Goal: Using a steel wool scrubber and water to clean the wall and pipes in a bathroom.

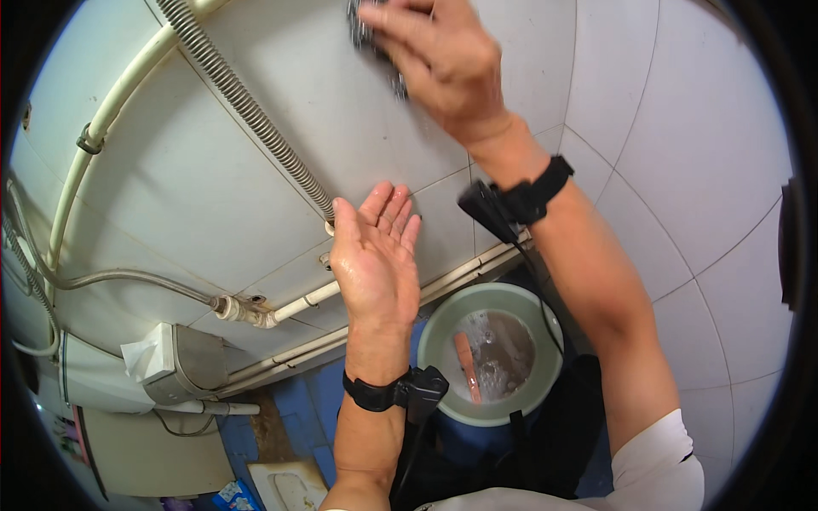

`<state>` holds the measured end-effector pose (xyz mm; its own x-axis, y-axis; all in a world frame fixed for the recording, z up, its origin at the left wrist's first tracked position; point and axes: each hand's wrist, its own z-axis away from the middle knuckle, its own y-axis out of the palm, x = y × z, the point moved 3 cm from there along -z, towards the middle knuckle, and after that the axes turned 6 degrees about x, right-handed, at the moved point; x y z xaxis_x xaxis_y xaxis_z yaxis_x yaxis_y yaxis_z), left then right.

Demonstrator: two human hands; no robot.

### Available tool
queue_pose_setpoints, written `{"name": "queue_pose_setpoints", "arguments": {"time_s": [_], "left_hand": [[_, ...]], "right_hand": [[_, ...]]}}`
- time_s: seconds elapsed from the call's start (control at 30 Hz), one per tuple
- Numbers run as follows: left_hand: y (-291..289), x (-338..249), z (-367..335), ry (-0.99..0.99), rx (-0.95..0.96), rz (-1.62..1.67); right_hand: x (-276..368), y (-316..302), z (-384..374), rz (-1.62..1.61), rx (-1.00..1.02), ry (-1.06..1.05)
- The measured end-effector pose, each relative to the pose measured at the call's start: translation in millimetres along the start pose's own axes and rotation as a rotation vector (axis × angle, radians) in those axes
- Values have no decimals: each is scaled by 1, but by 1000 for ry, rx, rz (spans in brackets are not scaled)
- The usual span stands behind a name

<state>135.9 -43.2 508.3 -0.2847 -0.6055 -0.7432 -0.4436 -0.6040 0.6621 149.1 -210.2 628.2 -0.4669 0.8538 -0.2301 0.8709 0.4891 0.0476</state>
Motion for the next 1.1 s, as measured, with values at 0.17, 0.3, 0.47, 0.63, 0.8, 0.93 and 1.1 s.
{"name": "queue_pose_setpoints", "arguments": {"time_s": [0.17,0.3,0.47,0.63,0.8,0.93,1.1], "left_hand": [[-8,-3,0,-7,6,40],[13,23,14,20,25,-166],[38,39,23,11,143,-306],[35,30,17,221,142,-410],[25,27,10,130,65,-280],[34,17,11,160,56,-287],[23,16,6,157,34,-274]], "right_hand": [[29,-1,79,-64,134,73],[29,-26,106,-97,412,59],[-19,-24,4,143,40,76],[17,-22,99,40,232,89],[17,-34,94,-18,296,87],[-19,-37,12,216,69,139],[15,-35,108,-7,258,135]]}}
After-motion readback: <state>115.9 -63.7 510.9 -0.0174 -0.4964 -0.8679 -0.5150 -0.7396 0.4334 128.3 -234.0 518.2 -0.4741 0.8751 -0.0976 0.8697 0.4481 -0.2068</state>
